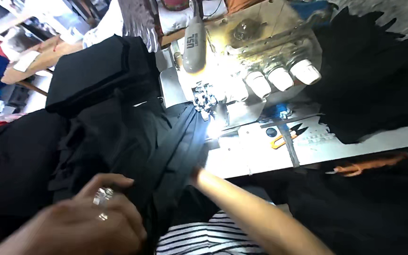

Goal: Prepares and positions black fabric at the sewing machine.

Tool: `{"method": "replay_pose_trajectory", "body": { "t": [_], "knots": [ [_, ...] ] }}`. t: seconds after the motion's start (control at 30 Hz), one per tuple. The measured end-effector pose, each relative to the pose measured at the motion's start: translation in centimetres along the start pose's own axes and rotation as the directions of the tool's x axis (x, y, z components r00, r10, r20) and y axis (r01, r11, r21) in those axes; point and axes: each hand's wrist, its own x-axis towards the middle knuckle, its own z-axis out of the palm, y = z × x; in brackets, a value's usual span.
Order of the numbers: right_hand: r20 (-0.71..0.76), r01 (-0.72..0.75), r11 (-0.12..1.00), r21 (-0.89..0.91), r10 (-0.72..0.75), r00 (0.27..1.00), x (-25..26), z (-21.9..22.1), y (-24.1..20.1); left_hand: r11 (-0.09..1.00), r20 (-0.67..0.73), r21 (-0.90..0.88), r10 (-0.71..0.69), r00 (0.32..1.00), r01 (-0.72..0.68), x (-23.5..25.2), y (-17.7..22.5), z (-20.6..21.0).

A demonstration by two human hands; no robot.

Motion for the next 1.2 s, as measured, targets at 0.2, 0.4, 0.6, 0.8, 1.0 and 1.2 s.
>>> {"method": "replay_pose_trajectory", "body": {
  "t": [0.2, 0.4, 0.6, 0.8, 1.0, 1.2],
  "knots": [
    [-0.598, 0.327, 0.944, 0.047, -0.235, 0.766, -5.3, -1.8, 2.7, 0.996, -0.248, -0.080, 0.017, 0.968, -0.038, -3.2, -4.5, -1.0],
    [-0.671, 0.196, 0.815, -0.545, -0.564, 0.481, -6.6, -4.6, -0.8, 0.996, -0.261, -0.035, 0.075, 0.962, -0.087, -2.5, -3.4, 0.0],
    [-0.429, 0.274, 0.645, -0.714, -0.711, 0.557, -6.8, -5.6, -1.9, 0.999, -0.260, 0.029, 0.042, 0.965, -0.036, -2.7, -2.4, 1.0],
    [-0.425, 0.251, 0.650, -0.717, -0.694, 0.581, -8.5, -5.2, -0.6, 0.998, -0.260, 0.053, 0.038, 0.965, -0.025, -2.3, -2.3, 2.5],
    [-0.541, 0.366, 0.760, -0.536, -0.643, 0.542, -11.2, -4.4, 2.9, 0.977, -0.265, 0.200, 0.121, 0.957, -0.068, -1.0, -1.1, 3.9],
    [-0.460, 0.412, 0.820, -0.397, -0.566, 0.684, -10.2, -5.3, 2.7, 0.972, -0.241, 0.212, 0.149, 0.959, -0.098, 0.4, -0.7, 5.2]
  ]
}}
